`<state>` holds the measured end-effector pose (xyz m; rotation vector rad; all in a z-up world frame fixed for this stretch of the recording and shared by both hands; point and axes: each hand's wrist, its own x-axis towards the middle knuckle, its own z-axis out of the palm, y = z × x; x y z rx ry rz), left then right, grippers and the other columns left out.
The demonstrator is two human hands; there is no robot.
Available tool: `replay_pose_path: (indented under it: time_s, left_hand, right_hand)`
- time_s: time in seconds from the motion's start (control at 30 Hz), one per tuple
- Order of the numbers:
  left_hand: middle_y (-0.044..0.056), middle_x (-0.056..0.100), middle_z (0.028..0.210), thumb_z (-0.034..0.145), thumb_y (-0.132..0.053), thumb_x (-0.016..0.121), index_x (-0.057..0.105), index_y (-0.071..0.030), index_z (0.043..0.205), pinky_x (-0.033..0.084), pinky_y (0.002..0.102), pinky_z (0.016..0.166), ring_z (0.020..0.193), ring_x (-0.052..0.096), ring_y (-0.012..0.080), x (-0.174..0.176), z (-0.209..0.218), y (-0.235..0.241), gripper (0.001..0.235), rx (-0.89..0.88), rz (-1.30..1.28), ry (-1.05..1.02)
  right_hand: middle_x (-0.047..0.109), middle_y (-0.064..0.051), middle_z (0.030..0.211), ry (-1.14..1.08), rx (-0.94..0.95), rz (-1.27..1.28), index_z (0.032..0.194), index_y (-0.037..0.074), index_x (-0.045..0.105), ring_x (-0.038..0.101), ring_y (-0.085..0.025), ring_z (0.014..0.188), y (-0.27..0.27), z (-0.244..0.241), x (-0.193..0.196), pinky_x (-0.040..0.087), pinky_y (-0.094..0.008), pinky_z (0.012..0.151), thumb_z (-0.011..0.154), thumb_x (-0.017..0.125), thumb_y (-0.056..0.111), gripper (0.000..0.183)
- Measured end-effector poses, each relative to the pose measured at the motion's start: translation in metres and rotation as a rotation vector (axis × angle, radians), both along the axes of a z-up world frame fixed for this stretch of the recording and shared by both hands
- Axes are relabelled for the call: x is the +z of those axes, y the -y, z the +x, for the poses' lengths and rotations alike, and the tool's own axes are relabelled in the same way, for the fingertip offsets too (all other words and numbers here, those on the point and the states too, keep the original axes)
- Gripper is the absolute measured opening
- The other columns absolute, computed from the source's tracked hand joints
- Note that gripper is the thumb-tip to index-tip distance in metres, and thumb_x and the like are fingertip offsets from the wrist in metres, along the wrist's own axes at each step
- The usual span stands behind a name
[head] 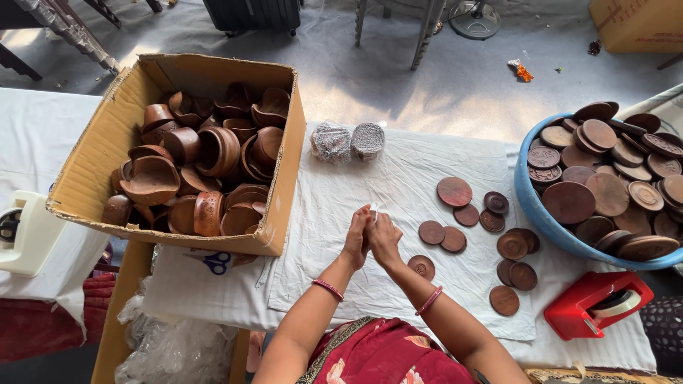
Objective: The person sits at a table and wipes small, round wooden items with a white cloth. They pick up each item, rub it with the cloth, and place it back on the table. A cardboard box and a blue bowl filled with similar wooden items are visible nearby.
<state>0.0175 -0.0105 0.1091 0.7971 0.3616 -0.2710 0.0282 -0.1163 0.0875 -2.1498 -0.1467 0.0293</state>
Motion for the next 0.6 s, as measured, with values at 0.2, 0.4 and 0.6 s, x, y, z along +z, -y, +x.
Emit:
replay_pose_path:
  time_s: [0.2, 0.4, 0.6]
  left_hand:
    - [0.012, 0.066, 0.125, 0.102, -0.065, 0.047, 0.063, -0.008, 0.136, 0.053, 0.041, 0.096, 0.114, 0.063, 0.0248, 0.008, 0.009, -0.049, 0.068, -0.427, -0.175, -0.028]
    - [0.001, 0.064, 0.13, 0.096, -0.065, 0.043, 0.043, -0.02, 0.151, 0.052, 0.042, 0.096, 0.12, 0.06, 0.0174, 0.039, -0.001, -0.036, 0.071, -0.213, -0.162, 0.013]
    - [0.003, 0.063, 0.136, 0.101, -0.059, 0.049, 0.039, -0.017, 0.154, 0.047, 0.033, 0.106, 0.125, 0.058, 0.0173, 0.006, -0.007, 0.001, 0.068, 0.068, 0.283, 0.33]
  right_hand:
    - [0.06, -0.006, 0.125, 0.973, 0.62, -0.503, 0.116, 0.013, 0.062, 0.055, -0.023, 0.126, 0.027, -0.018, 0.059, 0.025, -0.052, 0.11, 0.094, 0.064, 0.055, 0.048]
    - [0.067, -0.009, 0.102, 0.443, 0.284, -0.416, 0.111, 0.008, 0.064, 0.064, -0.027, 0.099, 0.02, -0.007, 0.012, 0.038, -0.041, 0.1, 0.1, 0.065, 0.053, 0.046]
    - [0.067, -0.012, 0.097, -0.26, -0.157, 0.662, 0.114, 0.005, 0.072, 0.063, -0.026, 0.086, -0.016, -0.003, 0.017, 0.042, -0.049, 0.089, 0.107, 0.048, 0.048, 0.049]
